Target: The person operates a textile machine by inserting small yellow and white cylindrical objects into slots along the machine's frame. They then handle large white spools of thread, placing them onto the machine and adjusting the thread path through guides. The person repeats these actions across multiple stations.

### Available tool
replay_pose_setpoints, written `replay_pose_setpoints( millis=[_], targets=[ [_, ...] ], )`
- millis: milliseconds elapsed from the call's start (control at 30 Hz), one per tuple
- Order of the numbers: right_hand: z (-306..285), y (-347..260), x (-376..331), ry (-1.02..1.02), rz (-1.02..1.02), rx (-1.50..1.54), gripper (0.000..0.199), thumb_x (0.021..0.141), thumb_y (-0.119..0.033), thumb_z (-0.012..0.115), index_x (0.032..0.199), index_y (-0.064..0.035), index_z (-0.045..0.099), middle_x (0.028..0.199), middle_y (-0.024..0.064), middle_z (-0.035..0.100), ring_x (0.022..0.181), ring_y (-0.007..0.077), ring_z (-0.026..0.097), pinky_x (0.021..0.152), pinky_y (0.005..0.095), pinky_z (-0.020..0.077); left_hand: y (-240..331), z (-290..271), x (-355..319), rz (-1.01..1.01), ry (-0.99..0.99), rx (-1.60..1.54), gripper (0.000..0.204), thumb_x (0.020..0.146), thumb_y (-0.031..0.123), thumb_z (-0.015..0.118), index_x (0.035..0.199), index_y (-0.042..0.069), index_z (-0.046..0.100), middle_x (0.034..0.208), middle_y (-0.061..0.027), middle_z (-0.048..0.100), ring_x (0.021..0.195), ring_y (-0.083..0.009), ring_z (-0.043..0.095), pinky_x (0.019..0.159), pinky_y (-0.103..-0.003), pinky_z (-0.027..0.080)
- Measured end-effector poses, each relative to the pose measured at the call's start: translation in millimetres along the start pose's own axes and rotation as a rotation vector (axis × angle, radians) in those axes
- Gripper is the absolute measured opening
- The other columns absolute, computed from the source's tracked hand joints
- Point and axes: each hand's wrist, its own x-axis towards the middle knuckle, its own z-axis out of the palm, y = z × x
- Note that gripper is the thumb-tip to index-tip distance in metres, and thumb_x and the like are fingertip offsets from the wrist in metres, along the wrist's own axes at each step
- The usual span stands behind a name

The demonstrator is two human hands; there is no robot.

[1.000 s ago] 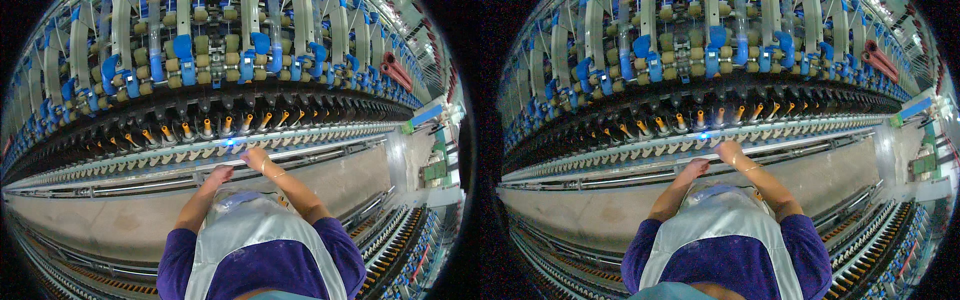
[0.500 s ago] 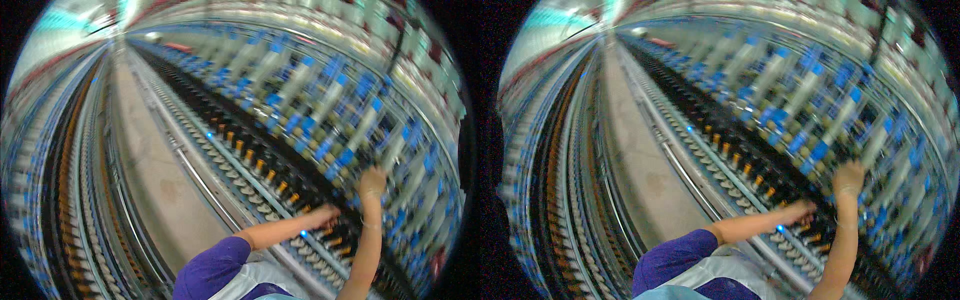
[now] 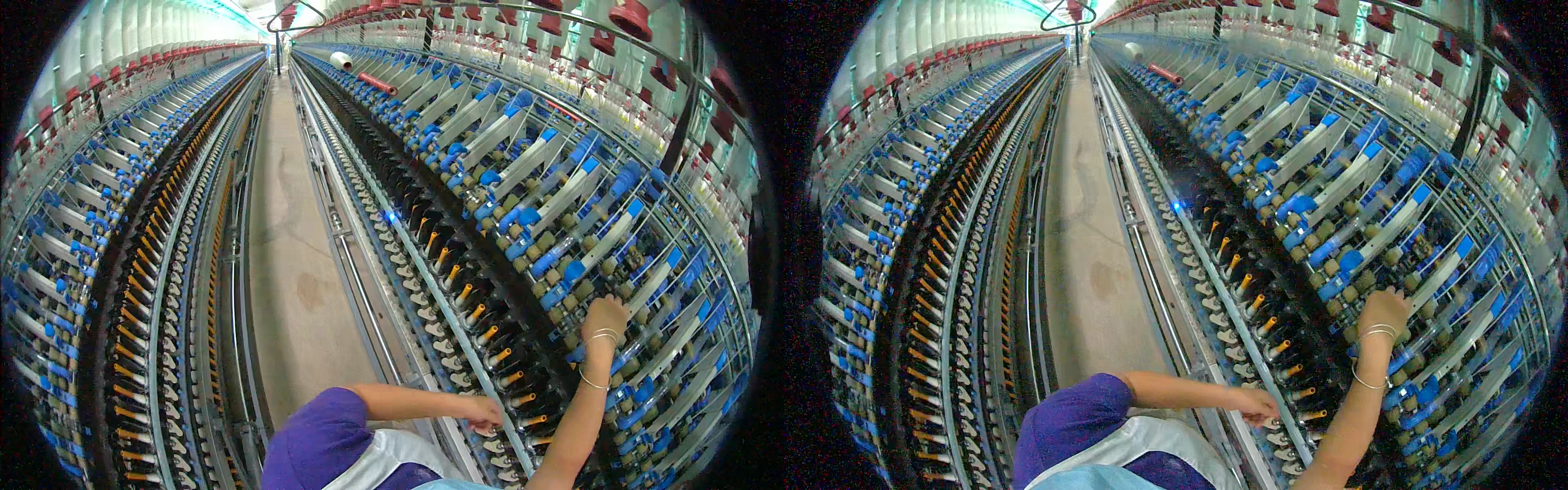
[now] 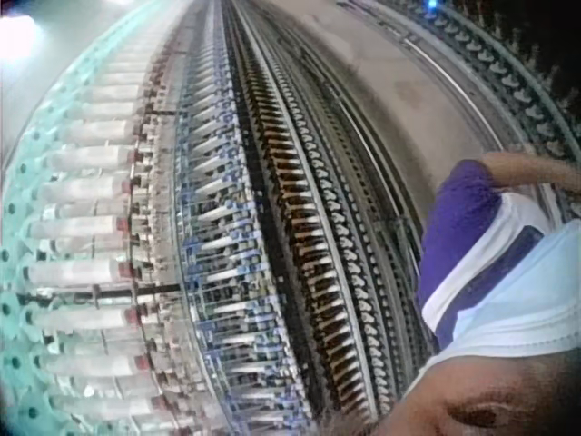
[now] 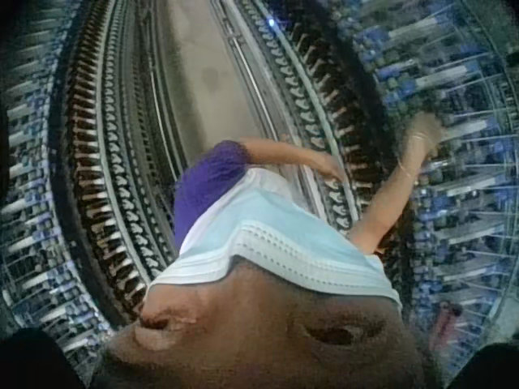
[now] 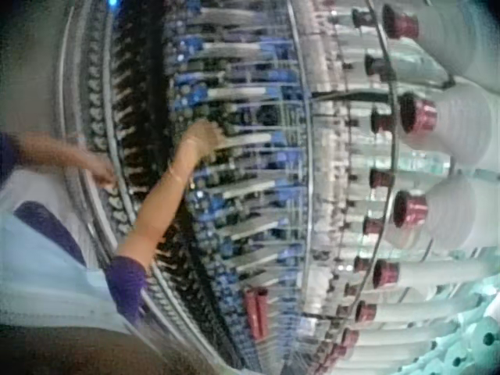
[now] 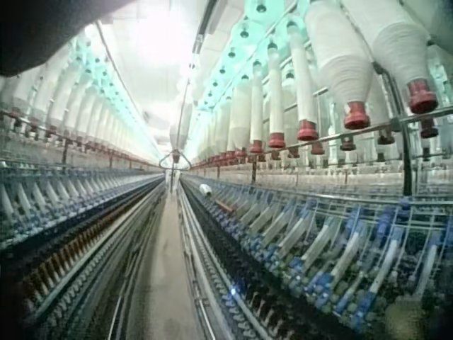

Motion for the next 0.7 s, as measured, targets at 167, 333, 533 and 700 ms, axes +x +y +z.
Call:
replay_pose_setpoints(
  millis=[167, 333, 533, 700],
  targets=[
    [-4.5, 1.9, -5.0, 0.074, -0.029, 0.036, 0.015, 0.084, -0.013, 0.058, 0.085, -0.0083, 0.073, 0.101, 0.0110, 0.066, 0.101, 0.0278, 0.059, 0.090, 0.0422, 0.0418, -16.8, 13.6, -9.8, 0.034, 0.132, -0.055, 0.036, 0.099, 0.034, 0.047, 0.118, 0.006, 0.056, 0.073, -0.0068, 0.066, 0.058, -0.0119, 0.059, 0.049, -0.026, 0.044],
    [-1.3, -0.6, -0.2, 0.073, 0.011, 0.081, 0.016, 0.084, -0.011, 0.058, 0.087, -0.0074, 0.073, 0.104, 0.0118, 0.065, 0.105, 0.0279, 0.058, 0.092, 0.0422, 0.0417, -12.6, 26.2, -14.3, 0.032, 0.146, -0.067, 0.038, 0.099, 0.037, 0.048, 0.118, 0.006, 0.056, 0.077, -0.0058, 0.067, 0.060, -0.0106, 0.059, 0.050, -0.025, 0.045],
    [-12.9, -6.5, -8.6, 0.223, 0.271, 0.568, 0.031, 0.089, -0.026, 0.050, 0.086, -0.0026, 0.071, 0.090, 0.0166, 0.068, 0.084, 0.0353, 0.065, 0.069, 0.0470, 0.0512, -101.0, -55.1, -34.2, 0.105, 0.196, 0.100, 0.036, 0.090, 0.036, 0.061, 0.112, 0.008, 0.066, 0.083, -0.0047, 0.067, 0.074, -0.0134, 0.062, 0.065, -0.031, 0.052],
    [-26.2, -2.1, -12.5, 0.103, 0.094, 0.468, 0.022, 0.087, -0.026, 0.056, 0.091, -0.0123, 0.072, 0.088, 0.0123, 0.070, 0.088, 0.0311, 0.067, 0.073, 0.0454, 0.0518, -227.9, -202.7, -117.2, -0.293, 0.690, 0.561, 0.035, 0.091, 0.028, 0.056, 0.113, 0.002, 0.065, 0.099, -0.0112, 0.068, 0.078, -0.0212, 0.064, 0.070, -0.038, 0.052]
  ],
)
